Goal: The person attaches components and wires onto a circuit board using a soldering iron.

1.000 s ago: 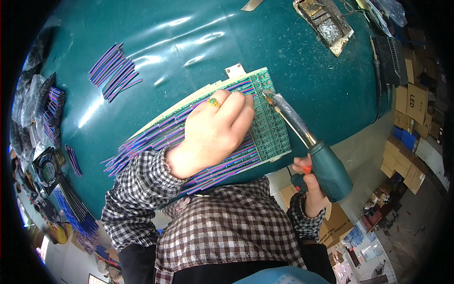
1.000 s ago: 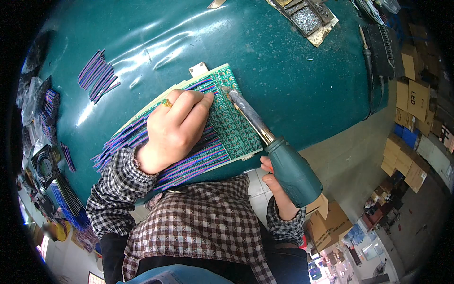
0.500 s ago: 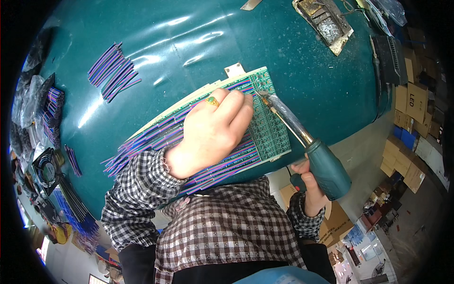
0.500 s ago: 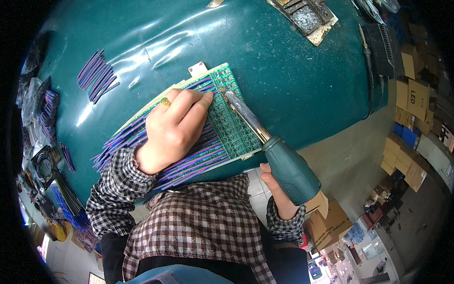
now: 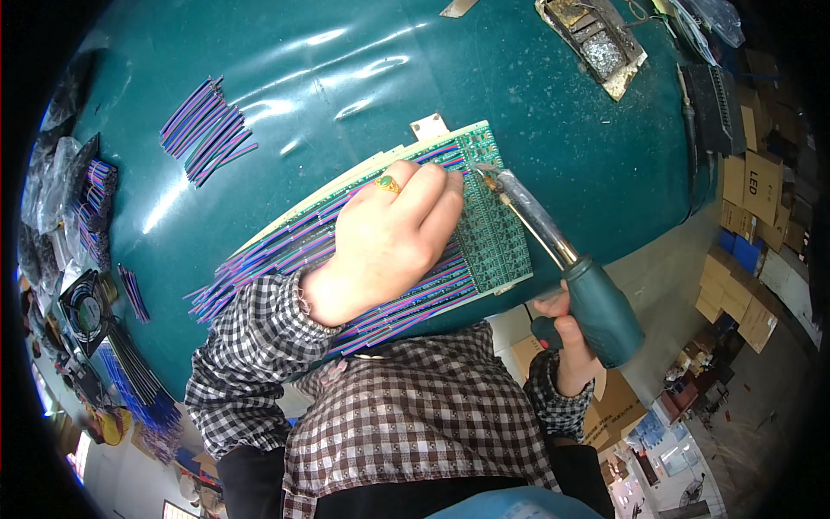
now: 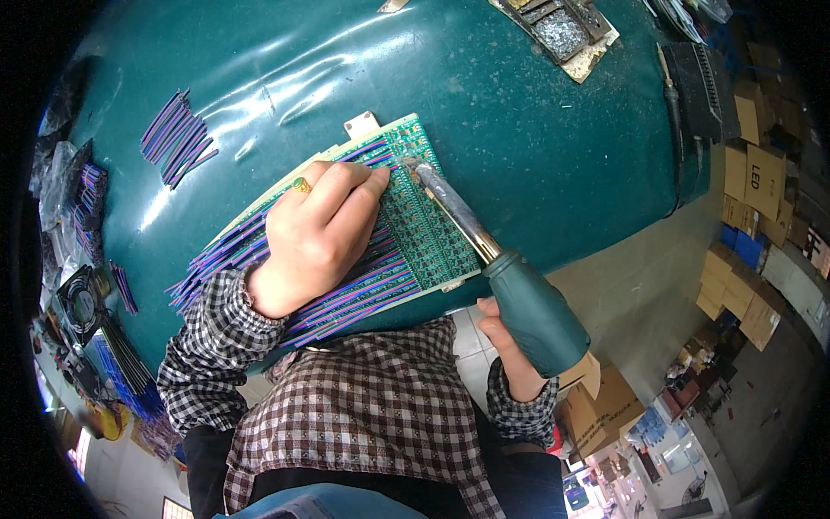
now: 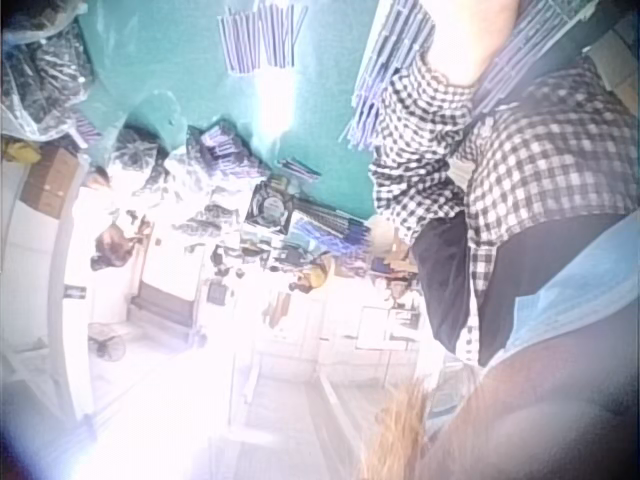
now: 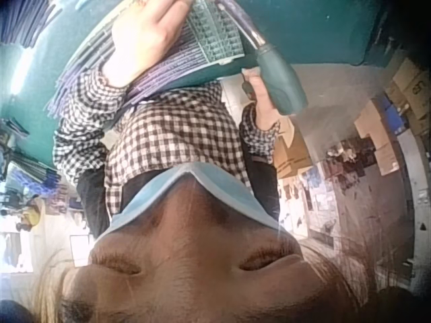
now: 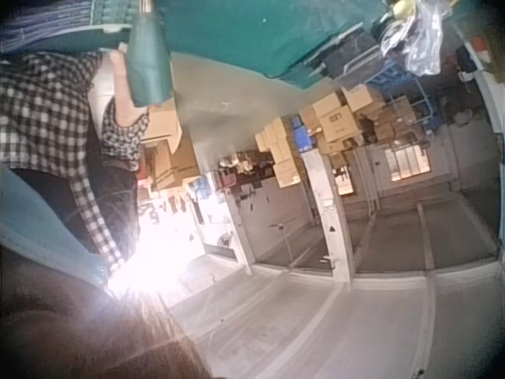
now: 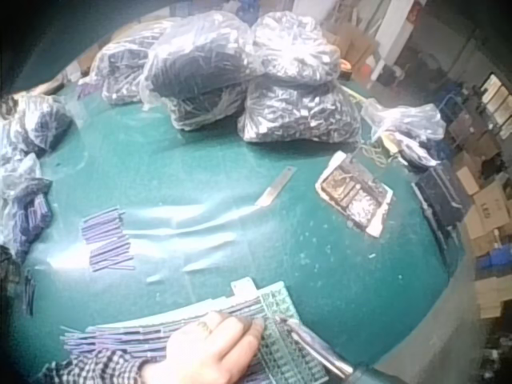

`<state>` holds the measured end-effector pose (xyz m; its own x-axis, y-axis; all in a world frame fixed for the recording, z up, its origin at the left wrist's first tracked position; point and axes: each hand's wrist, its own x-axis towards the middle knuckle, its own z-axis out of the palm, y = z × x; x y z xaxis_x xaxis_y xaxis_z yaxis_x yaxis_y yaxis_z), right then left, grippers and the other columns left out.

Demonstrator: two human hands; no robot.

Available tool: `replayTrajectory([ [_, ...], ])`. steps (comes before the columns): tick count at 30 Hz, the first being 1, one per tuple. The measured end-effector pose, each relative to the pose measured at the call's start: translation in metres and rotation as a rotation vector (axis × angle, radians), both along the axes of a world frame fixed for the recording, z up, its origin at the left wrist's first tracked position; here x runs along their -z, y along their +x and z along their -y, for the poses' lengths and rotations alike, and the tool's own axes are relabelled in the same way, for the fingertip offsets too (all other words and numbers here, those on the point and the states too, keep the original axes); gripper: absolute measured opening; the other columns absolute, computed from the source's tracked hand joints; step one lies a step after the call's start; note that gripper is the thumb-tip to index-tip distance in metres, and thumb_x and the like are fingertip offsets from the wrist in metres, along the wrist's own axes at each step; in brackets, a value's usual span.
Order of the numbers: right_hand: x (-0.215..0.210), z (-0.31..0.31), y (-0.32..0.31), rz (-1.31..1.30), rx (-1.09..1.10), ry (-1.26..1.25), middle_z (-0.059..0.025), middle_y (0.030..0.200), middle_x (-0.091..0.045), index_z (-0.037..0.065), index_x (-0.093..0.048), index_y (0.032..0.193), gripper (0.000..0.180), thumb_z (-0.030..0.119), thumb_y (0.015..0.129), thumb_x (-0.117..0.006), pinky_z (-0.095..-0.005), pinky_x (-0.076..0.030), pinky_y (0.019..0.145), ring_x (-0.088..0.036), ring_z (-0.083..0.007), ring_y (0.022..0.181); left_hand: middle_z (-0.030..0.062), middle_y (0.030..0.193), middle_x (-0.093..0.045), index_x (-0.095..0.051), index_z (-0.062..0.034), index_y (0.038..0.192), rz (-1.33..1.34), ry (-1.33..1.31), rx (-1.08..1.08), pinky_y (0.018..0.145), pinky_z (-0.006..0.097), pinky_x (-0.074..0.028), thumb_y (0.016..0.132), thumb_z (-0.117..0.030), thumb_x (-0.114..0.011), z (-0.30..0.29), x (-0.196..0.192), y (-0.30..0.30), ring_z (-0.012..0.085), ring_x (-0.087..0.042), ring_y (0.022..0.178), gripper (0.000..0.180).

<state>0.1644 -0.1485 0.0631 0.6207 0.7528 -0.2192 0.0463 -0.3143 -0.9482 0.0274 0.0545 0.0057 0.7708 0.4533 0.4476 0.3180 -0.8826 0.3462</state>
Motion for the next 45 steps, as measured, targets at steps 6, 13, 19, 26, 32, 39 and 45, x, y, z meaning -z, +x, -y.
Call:
replayTrajectory([
  [6,-0.007,-0.010,-0.002,0.005,0.014,0.012,-0.0150,0.086,-0.062,-0.014,-0.054,0.114,0.047,0.019,0.084,-0.069,-0.0369,-0.056,0.073,-0.063,-0.0250,0.078,0.0027,0.078,-0.048,-0.063,-0.0025,0.093,-0.014,-0.002,0.002,0.055,0.026,-0.047,0.067,-0.011,-0.062,0.000,0.000,-0.001,0.0153,-0.054,0.071,0.027],
  [13,-0.001,-0.003,-0.003,-0.020,0.030,0.029,-0.0154,0.087,-0.062,-0.014,-0.054,0.113,0.047,0.020,0.085,-0.069,-0.0361,-0.057,0.071,-0.064,-0.0246,0.078,0.0026,0.079,-0.049,-0.063,-0.0026,0.093,-0.026,0.001,0.003,0.055,0.026,-0.047,0.067,-0.011,-0.061,0.000,-0.001,-0.001,0.0152,-0.054,0.071,0.028],
  [19,-0.004,-0.002,-0.004,-0.028,0.045,0.003,-0.0142,0.082,-0.059,-0.016,-0.052,0.114,0.047,0.016,0.083,-0.069,-0.0392,-0.057,0.071,-0.060,-0.0222,0.074,0.0025,0.079,-0.049,-0.064,-0.0033,0.093,-0.023,0.008,0.000,0.055,0.026,-0.047,0.068,-0.010,-0.062,0.000,0.000,0.000,0.0150,-0.054,0.072,0.026],
  [26,-0.002,0.000,-0.003,-0.002,0.032,-0.013,-0.0134,0.082,-0.059,-0.016,-0.051,0.114,0.047,0.013,0.083,-0.069,-0.0392,-0.057,0.071,-0.059,-0.0214,0.074,0.0025,0.079,-0.049,-0.063,-0.0033,0.092,-0.016,0.003,0.005,0.056,0.026,-0.047,0.068,-0.010,-0.062,0.000,0.000,0.000,0.0151,-0.054,0.072,0.025],
  [32,0.000,0.001,-0.003,0.006,0.008,-0.027,-0.0135,0.082,-0.059,-0.017,-0.050,0.114,0.047,0.012,0.082,-0.069,-0.0391,-0.057,0.071,-0.059,-0.0211,0.074,0.0026,0.078,-0.049,-0.063,-0.0032,0.092,-0.027,0.010,-0.002,0.056,0.026,-0.047,0.067,-0.011,-0.061,0.000,0.000,0.000,0.0153,-0.054,0.072,0.026],
  [39,-0.002,0.001,-0.003,-0.017,0.028,0.021,-0.0131,0.082,-0.059,-0.016,-0.050,0.116,0.047,0.012,0.084,-0.067,-0.0398,-0.057,0.073,-0.060,-0.0217,0.074,0.0027,0.079,-0.048,-0.063,-0.0032,0.093,-0.026,0.010,0.004,0.057,0.026,-0.048,0.068,-0.011,-0.061,0.000,-0.001,0.000,0.0152,-0.054,0.073,0.026],
  [45,-0.004,-0.002,-0.002,-0.005,0.007,0.007,-0.0142,0.084,-0.061,-0.014,-0.051,0.117,0.046,0.016,0.085,-0.066,-0.0384,-0.058,0.074,-0.063,-0.0241,0.078,0.0027,0.079,-0.049,-0.063,-0.0032,0.093,-0.028,0.011,0.005,0.057,0.026,-0.048,0.068,-0.011,-0.061,0.000,-0.001,0.000,0.0153,-0.054,0.073,0.026],
])
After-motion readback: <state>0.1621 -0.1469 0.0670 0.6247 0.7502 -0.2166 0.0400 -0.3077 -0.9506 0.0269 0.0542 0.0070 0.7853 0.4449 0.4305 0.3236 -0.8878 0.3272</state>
